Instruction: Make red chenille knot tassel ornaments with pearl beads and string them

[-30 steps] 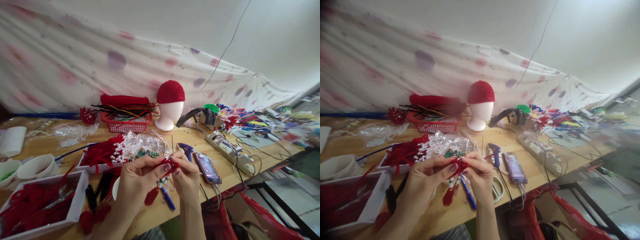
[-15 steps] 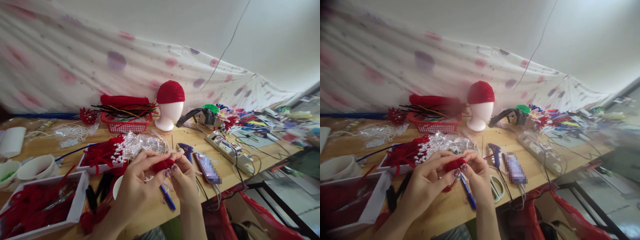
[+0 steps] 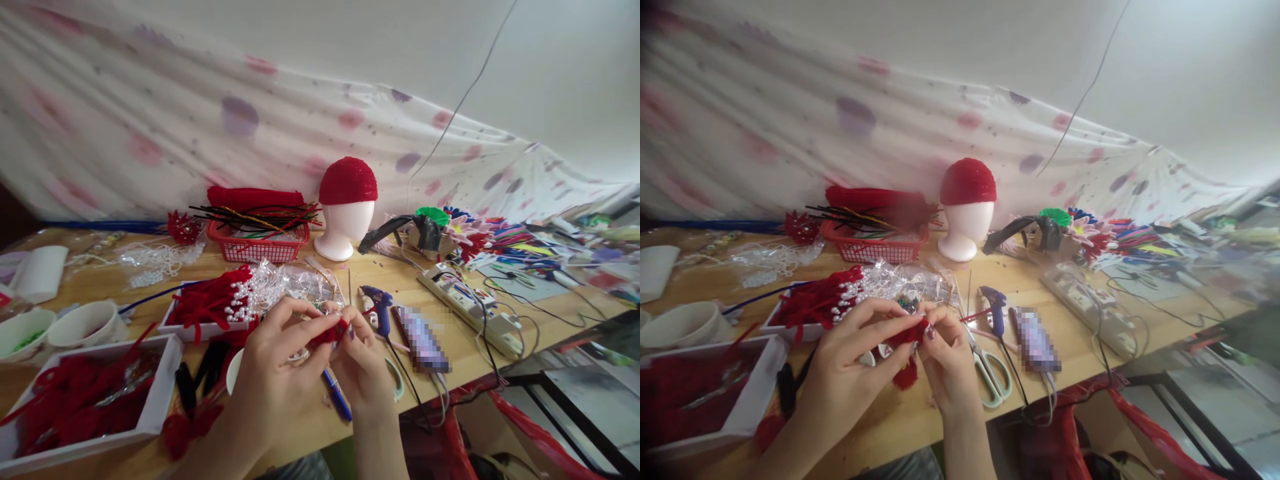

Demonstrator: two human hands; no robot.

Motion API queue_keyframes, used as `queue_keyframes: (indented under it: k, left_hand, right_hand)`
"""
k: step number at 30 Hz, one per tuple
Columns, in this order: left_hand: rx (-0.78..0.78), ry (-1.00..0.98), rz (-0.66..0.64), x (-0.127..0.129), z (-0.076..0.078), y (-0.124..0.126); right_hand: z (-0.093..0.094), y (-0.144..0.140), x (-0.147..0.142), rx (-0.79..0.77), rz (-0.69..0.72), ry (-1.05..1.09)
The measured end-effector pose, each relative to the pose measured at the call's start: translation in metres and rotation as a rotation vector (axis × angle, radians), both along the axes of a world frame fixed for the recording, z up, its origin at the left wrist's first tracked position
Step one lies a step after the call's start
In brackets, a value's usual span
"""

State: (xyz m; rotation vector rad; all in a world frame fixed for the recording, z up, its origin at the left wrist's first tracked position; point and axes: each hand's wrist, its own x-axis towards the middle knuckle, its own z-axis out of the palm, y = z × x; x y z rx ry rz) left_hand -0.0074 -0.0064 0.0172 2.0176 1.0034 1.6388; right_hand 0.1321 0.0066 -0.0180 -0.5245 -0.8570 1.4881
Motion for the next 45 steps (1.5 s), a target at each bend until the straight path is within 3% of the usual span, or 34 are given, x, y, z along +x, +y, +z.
queue_keyframes:
  k: [10,19,24,33,39,45]
  left_hand:
    - [-0.066,-0.070,0.095,0.005,0.002,-0.007]
    - [-0.045,-0.072,-0.017,0.001,0.008,0.001]
    - [-0.075,-0.058,-0.004,-0.001,0.004,-0.001]
    - [-0.086,-0.027,-0.063,-0.007,0.004,0.000]
    - [0.011,0.101,-0.019,-0.007,-0.008,-0.001]
    - [0.193,0.186,-0.036,0.002,-0.013,0.002]
  right_hand:
    - [-0.006,-0.006,-0.008,-0.020,-0.141,0.057]
    - [-0.003,-0.006,-0.006,-0.121,-0.069,0.172]
    - [0.000,-0.006,-0.007,-0.126,-0.010,0.173]
    - [0.002,-0.017,-0.011,-0.029,0.012,0.116]
    - [-0.001,-0.019,-0.013,-0.029,0.102,0.147]
    - [0.000,-0.018,-0.004,-0.155,-0.061,0.042]
